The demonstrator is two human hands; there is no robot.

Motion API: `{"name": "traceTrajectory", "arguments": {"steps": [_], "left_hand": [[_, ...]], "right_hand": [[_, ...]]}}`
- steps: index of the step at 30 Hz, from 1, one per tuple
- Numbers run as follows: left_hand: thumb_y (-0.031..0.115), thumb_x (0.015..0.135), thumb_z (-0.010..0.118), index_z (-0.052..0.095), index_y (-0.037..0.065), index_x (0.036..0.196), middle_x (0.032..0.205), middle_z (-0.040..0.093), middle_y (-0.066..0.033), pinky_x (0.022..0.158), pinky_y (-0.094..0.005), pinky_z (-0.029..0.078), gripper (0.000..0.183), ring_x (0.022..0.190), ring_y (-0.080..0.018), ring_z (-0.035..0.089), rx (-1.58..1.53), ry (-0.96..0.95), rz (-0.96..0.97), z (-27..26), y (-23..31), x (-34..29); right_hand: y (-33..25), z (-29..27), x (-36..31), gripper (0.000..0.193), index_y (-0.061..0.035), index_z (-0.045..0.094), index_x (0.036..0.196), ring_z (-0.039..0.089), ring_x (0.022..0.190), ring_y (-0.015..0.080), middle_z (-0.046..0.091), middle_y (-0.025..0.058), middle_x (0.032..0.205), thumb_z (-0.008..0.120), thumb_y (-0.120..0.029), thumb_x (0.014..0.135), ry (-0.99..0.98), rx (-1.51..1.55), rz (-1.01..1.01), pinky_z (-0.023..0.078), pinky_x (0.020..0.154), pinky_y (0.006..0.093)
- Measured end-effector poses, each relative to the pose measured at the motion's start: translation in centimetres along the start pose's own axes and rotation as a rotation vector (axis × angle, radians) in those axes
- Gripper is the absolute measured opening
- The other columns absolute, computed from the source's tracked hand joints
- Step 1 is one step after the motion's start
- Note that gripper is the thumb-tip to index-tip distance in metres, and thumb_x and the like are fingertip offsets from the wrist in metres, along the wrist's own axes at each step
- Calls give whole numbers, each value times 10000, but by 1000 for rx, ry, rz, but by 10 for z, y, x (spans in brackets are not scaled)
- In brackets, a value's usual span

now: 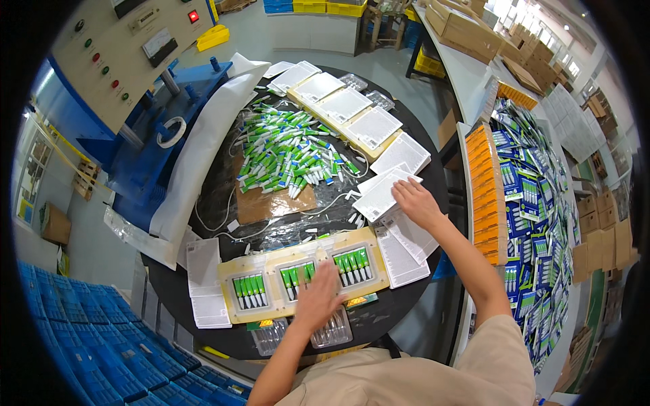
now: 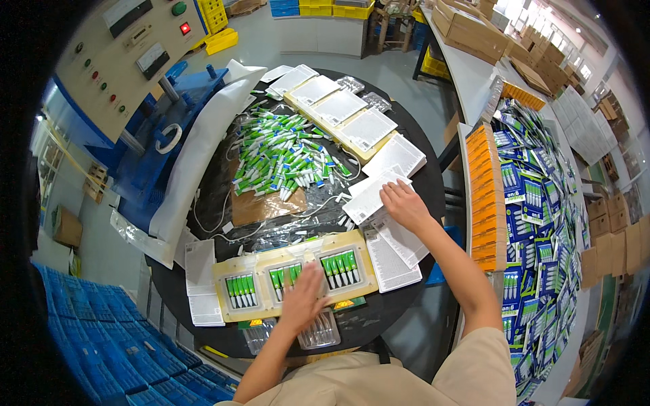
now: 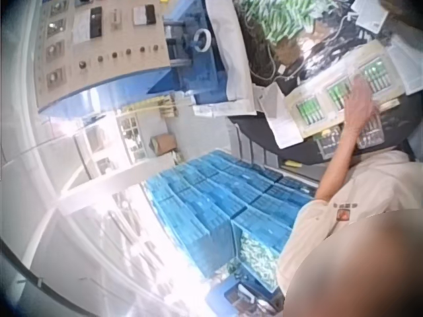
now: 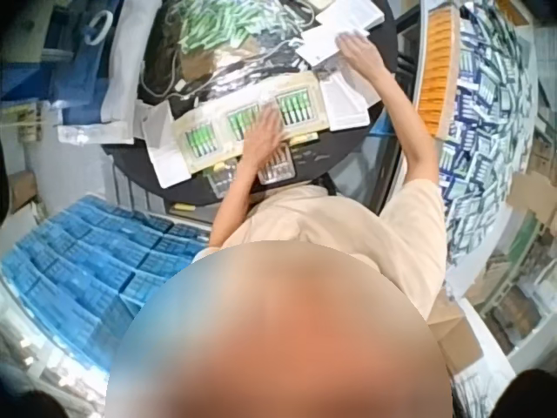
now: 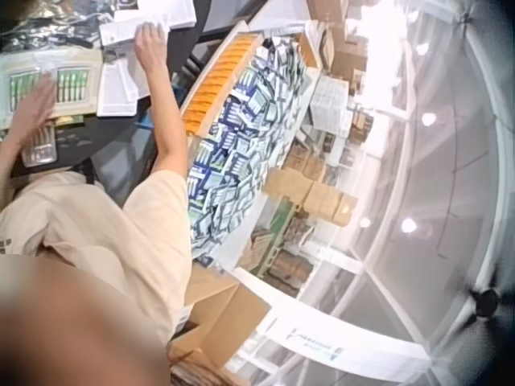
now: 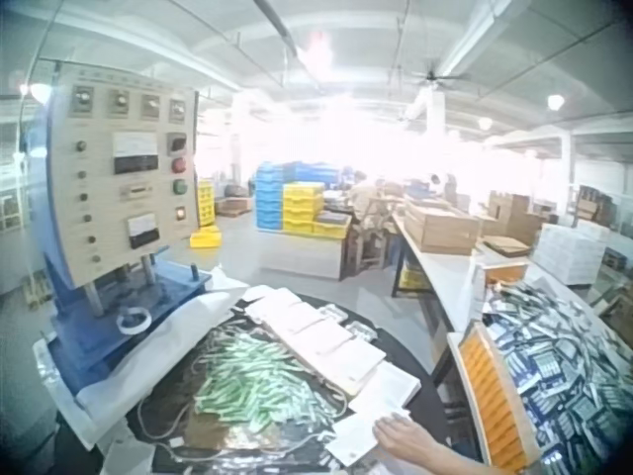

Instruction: The person places green cylindrical batteries into a yellow plastic tray with multiple slots, then closes the tray with a clear plastic cover. The person repeats this process multiple times, moving completed trays aside and retrieving new trays from a stack.

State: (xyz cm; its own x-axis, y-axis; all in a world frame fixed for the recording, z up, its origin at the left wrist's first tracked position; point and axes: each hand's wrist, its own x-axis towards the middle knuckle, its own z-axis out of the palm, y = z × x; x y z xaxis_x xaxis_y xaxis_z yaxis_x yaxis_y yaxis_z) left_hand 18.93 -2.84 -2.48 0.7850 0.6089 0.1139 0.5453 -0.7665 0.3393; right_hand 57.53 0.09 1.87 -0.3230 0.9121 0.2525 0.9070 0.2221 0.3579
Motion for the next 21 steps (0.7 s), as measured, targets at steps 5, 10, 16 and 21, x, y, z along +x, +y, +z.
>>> {"name": "traceTrajectory", "arguments": {"steps": [5, 10, 16, 21], "left_hand": [[224, 933, 660, 479, -3, 1453, 1492, 497, -214, 1219, -577, 189, 596, 1425, -366, 427, -11, 380, -564, -62, -98, -108], [193, 930, 646, 453, 10, 1459, 1517, 470, -194, 1215, -587, 188, 592, 1443, -358, 397, 237, 358, -679, -86, -145, -166], [201, 967, 618, 506, 16, 1404, 1447, 522, -184, 1221, -581, 185, 487, 1383, -362, 451, 177, 390, -493, -59, -101, -151], [189, 945, 646, 587, 13, 1274, 1424, 536, -151, 1218, -610, 176, 377, 1367, -337, 473, 152, 393, -473, -55, -92, -155]], "right_hand": [[-88, -95, -20, 362, -20, 688, 1190, 663, 770, 226, 717, 94, 1096, 656, -57, 832, 211, 120, 273, 519, 644, 336], [-194, -104, -31, 357, 18, 693, 1132, 624, 826, 243, 706, 121, 1161, 640, -88, 795, 110, 218, 367, 496, 633, 353], [-260, -62, -33, 392, 98, 689, 1102, 611, 865, 229, 663, 163, 1162, 648, -95, 762, -51, 123, 379, 527, 626, 291], [-275, -56, -35, 389, 98, 682, 1094, 620, 805, 207, 660, 170, 1162, 663, -93, 755, -101, 166, 418, 548, 605, 278]]}}
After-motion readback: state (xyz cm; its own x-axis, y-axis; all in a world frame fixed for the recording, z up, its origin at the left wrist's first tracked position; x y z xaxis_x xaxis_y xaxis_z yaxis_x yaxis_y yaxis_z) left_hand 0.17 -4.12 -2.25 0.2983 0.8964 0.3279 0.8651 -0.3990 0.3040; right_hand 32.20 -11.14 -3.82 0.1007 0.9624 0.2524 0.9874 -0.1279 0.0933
